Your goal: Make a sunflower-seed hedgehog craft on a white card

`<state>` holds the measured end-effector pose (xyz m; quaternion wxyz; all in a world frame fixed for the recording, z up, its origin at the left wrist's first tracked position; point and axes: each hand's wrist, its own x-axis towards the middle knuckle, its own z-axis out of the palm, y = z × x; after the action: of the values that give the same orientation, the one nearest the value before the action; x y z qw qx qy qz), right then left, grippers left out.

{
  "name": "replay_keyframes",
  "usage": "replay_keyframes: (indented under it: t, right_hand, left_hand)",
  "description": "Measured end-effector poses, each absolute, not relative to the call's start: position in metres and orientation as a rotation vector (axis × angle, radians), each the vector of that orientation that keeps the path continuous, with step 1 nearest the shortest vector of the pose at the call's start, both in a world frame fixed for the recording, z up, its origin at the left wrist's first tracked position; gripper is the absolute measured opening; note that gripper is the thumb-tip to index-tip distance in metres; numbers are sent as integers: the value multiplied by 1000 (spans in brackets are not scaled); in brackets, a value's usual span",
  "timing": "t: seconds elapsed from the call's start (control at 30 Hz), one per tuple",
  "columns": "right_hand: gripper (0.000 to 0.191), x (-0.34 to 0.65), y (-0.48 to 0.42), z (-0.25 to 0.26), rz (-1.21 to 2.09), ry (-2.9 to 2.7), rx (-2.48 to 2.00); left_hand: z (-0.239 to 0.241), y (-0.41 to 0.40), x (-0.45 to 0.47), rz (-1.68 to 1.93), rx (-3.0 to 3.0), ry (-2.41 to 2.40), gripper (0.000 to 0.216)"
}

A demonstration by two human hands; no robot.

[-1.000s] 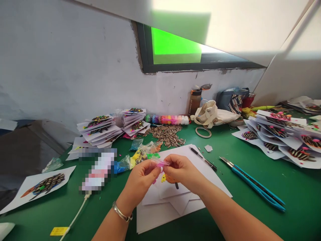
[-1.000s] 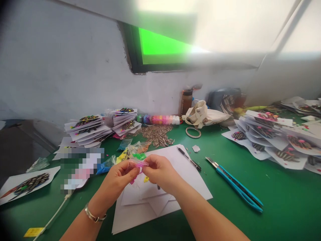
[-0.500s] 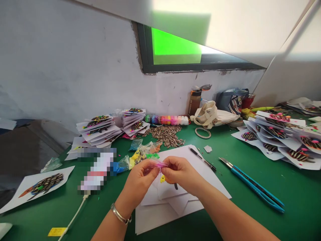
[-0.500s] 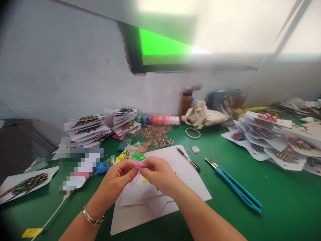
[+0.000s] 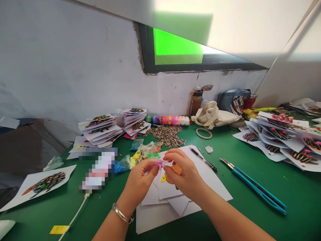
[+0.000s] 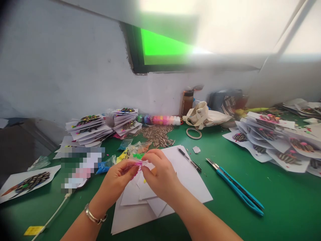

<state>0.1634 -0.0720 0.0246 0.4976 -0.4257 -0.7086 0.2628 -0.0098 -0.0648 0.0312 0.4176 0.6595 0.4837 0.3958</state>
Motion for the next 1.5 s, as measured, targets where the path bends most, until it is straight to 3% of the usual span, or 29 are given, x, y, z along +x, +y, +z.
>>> replay_keyframes:
  t: [0.93, 1.33, 1.5]
  right_hand:
    - [14, 162, -68, 20, 576, -1802, -1122]
    - [20, 160, -64, 20, 1449, -1303, -1149]
    - [19, 159, -65, 27, 1519, -1311, -1109]
  left_hand:
    - [29, -65, -10, 864, 1770, 1284, 22]
    - [29, -59, -17, 907, 1685, 1396, 36]
    - [29, -58, -18, 890, 1645, 1333, 29]
